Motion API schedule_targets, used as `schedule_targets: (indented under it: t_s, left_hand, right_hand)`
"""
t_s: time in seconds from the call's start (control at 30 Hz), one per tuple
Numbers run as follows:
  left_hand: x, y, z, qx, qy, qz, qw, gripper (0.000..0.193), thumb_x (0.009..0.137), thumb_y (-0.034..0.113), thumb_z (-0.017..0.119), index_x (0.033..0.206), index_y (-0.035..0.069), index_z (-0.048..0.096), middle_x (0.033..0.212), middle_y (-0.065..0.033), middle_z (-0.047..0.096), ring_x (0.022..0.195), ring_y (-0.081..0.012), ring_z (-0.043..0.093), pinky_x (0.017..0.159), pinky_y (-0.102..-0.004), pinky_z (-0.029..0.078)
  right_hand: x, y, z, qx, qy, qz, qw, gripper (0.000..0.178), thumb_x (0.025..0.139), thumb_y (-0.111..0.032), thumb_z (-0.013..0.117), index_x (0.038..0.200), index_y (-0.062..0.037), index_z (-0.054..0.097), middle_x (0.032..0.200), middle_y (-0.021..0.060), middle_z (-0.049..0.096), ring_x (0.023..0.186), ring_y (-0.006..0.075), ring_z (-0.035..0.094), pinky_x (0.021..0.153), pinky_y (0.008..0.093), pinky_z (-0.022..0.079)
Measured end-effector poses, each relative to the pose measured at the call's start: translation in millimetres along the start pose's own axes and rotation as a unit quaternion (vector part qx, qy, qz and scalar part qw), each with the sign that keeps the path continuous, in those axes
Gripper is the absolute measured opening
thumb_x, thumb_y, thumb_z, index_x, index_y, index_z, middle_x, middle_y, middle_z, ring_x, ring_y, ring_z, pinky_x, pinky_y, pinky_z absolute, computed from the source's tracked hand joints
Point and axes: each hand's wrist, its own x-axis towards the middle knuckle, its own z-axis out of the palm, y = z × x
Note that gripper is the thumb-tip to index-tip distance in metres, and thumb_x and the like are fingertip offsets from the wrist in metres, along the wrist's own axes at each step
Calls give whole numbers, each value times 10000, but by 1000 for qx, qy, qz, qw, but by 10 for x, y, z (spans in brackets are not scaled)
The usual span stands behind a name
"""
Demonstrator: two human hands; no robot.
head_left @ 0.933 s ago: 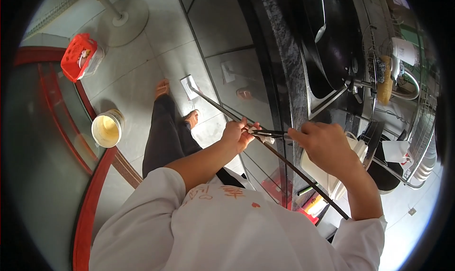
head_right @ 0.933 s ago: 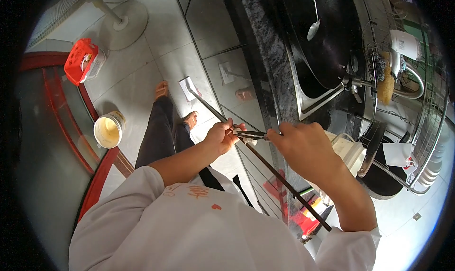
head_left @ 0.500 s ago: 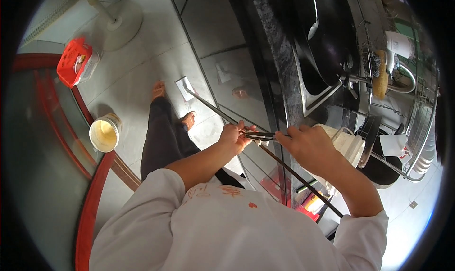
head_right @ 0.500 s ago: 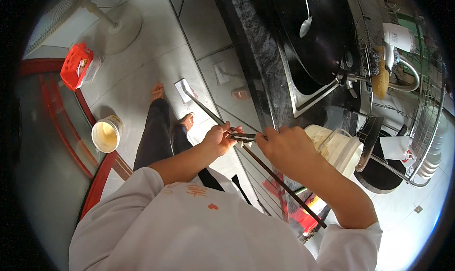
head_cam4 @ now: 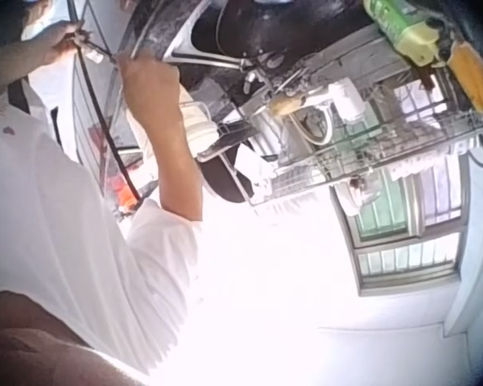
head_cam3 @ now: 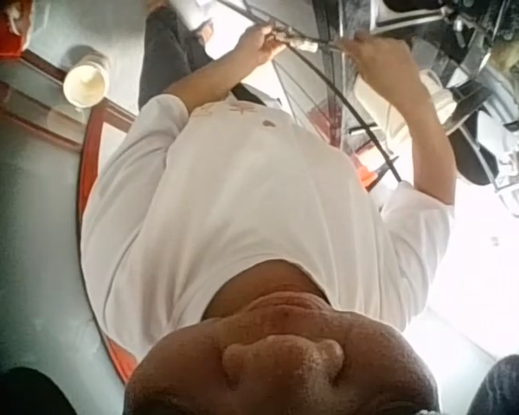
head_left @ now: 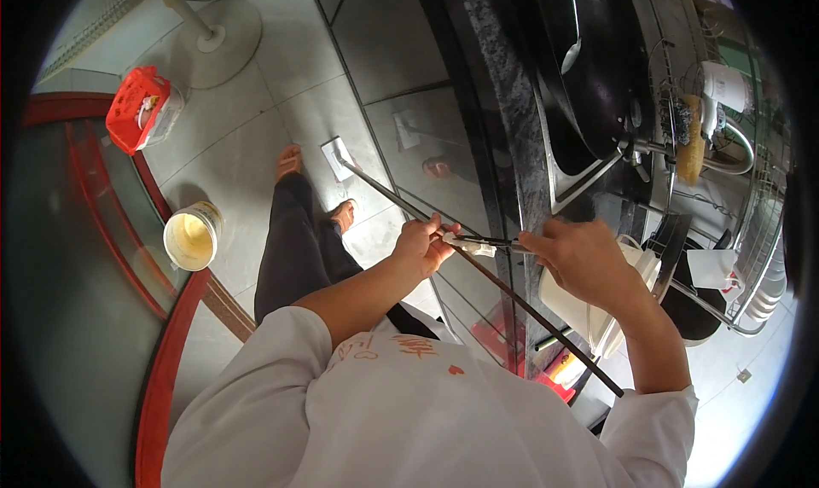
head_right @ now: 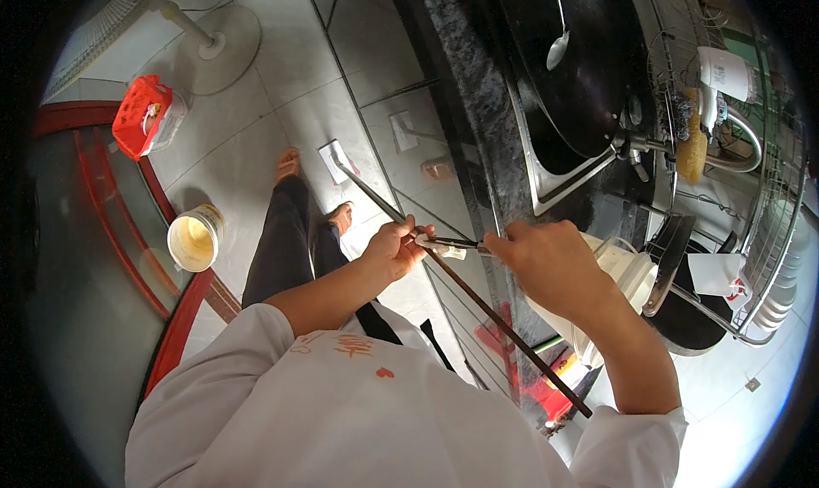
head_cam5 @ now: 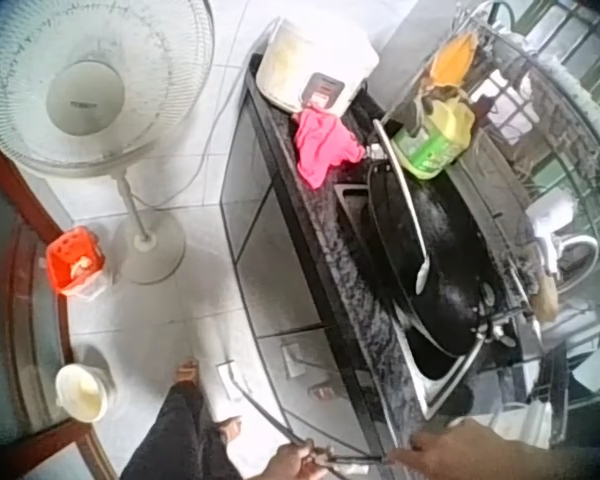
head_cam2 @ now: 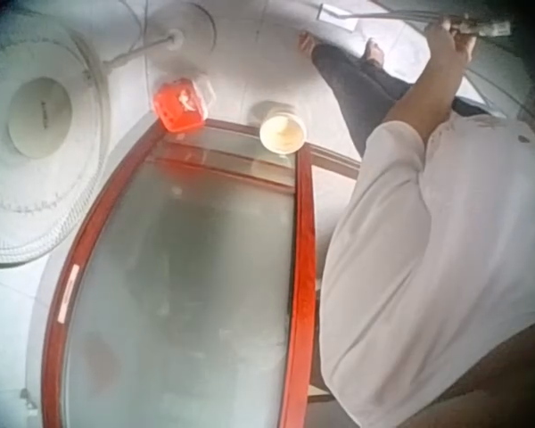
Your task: The recorder is seen assembling a floor mop in a kitchen area.
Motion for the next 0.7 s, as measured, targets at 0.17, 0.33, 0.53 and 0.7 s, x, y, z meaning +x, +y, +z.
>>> schedule_targets:
  t_s: [0.17, 0.33, 0.53, 0.7]
  left_hand:
    - [4, 38, 42, 1, -5, 1, 1000, 207, 956, 185, 459, 862, 0, 448, 888, -157, 541, 848, -238, 612, 795, -404, 561]
    - [44, 117, 79, 24, -26, 27, 999, 202, 960, 198, 453, 875, 15, 456, 901, -152, 552, 832, -231, 612, 750, -373, 562]
    - [25, 86, 75, 11, -4, 18, 1000, 210, 957, 178, 458, 866, -11, 445, 901, -155, 538, 830, -246, 613, 754, -388, 568]
    - [-26, 48, 133, 21, 9, 21, 1000, 199, 951, 143, 460, 851, -27, 434, 879, -155, 514, 825, -260, 610, 814, -444, 558]
  right_hand:
    - [-38, 6, 17, 31, 5, 15, 999, 277, 775, -101, 634, 1050, -85, 619, 748, 85, 606, 628, 252, 626, 557, 362, 481]
    - [-84, 110, -30, 96, 79, 63, 990, 282, 758, -121, 666, 1038, -109, 636, 755, 69, 615, 635, 243, 626, 560, 368, 481]
    - [-36, 156, 17, 102, 50, 52, 992, 268, 751, -130, 681, 1017, -112, 650, 768, 62, 624, 646, 242, 626, 554, 363, 475]
    - [12, 177, -20, 77, 2, 30, 997, 300, 750, -138, 681, 1047, -118, 642, 771, 68, 625, 644, 242, 626, 559, 359, 479]
